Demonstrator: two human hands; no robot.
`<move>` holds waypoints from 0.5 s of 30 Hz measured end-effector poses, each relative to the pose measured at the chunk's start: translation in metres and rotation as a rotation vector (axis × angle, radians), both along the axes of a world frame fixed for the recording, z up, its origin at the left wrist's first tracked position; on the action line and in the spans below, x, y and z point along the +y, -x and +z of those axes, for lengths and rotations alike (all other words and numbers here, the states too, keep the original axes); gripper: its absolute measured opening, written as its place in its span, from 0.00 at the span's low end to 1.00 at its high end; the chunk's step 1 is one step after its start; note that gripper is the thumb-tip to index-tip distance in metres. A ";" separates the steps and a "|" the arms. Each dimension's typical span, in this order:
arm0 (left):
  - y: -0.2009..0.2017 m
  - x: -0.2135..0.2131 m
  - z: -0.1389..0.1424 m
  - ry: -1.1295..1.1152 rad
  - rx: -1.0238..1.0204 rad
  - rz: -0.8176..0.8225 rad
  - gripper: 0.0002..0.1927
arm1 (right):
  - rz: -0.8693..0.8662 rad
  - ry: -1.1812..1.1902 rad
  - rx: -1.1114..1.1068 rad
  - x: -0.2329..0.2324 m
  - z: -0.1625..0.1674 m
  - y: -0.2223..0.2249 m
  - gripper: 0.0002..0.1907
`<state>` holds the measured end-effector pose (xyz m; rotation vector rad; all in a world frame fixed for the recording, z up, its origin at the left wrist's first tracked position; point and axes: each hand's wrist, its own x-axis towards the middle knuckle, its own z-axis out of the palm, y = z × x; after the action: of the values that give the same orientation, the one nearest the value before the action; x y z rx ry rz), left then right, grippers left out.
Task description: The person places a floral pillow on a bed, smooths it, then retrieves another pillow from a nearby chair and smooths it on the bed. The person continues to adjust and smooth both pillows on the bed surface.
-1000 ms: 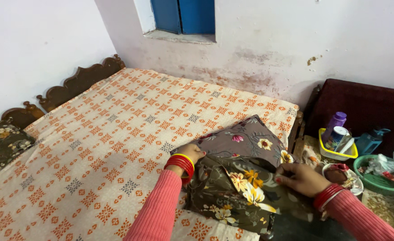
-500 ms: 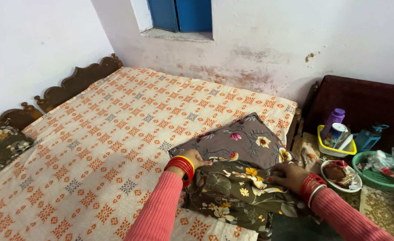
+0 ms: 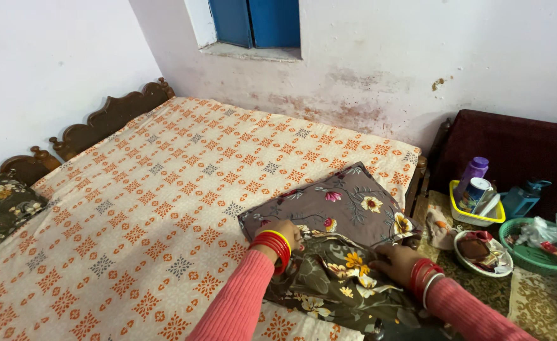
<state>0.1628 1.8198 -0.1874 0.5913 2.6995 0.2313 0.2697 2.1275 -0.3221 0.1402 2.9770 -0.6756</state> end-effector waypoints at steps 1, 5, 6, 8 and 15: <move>-0.004 -0.003 -0.001 -0.033 0.046 -0.007 0.10 | -0.013 -0.035 0.027 -0.003 -0.004 0.001 0.21; -0.015 0.000 -0.002 -0.185 0.122 0.016 0.12 | -0.120 -0.016 0.049 -0.001 -0.006 0.005 0.15; -0.017 0.001 0.000 -0.236 0.111 0.037 0.12 | -0.146 -0.019 0.049 0.001 -0.002 0.007 0.15; -0.018 0.005 0.004 -0.339 0.087 0.074 0.11 | -0.201 -0.027 0.047 0.005 0.013 0.008 0.15; 0.006 0.007 0.089 -0.681 0.427 -0.036 0.07 | -0.147 0.053 0.517 0.024 0.127 0.033 0.13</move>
<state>0.1572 1.8271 -0.0986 0.9641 2.9785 1.1602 0.2369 2.1513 -0.1951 0.2120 3.4597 -0.9319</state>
